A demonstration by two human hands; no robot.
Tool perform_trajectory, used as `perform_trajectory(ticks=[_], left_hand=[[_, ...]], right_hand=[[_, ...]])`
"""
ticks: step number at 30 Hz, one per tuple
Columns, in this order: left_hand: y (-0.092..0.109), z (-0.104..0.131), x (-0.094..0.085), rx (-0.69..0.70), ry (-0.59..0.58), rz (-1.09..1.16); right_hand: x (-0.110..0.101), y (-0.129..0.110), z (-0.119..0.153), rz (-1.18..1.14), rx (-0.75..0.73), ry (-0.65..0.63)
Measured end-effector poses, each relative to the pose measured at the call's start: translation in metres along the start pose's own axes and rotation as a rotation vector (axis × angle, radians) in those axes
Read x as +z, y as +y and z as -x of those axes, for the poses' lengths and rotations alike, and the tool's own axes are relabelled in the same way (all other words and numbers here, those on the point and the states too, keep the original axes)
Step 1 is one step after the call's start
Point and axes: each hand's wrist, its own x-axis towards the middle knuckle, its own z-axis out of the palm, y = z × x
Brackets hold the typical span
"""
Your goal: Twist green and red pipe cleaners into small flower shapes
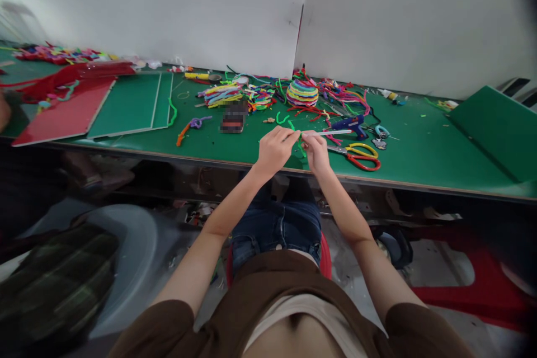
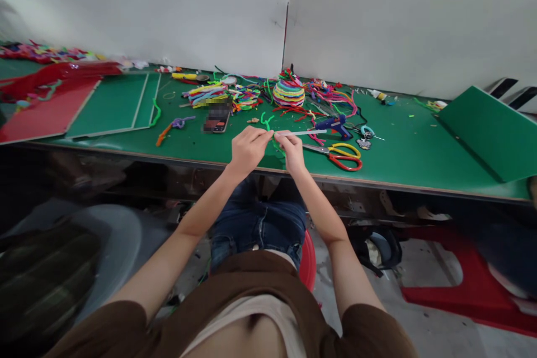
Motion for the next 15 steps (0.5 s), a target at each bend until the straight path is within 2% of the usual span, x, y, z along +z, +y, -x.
perform_trajectory(ticks=[5,11,15], left_hand=[[-0.002,0.003,0.003,0.054,-0.017,0.015],[-0.005,0.008,0.006,-0.026,-0.174,0.164],[-0.007,0.010,0.010,-0.056,-0.203,0.182]], right_hand=[[0.012,-0.002,0.003,-0.019,0.022,0.119],[0.023,0.003,0.004,-0.001,-0.006,0.234],[0.024,0.011,-0.002,0.039,0.024,0.274]])
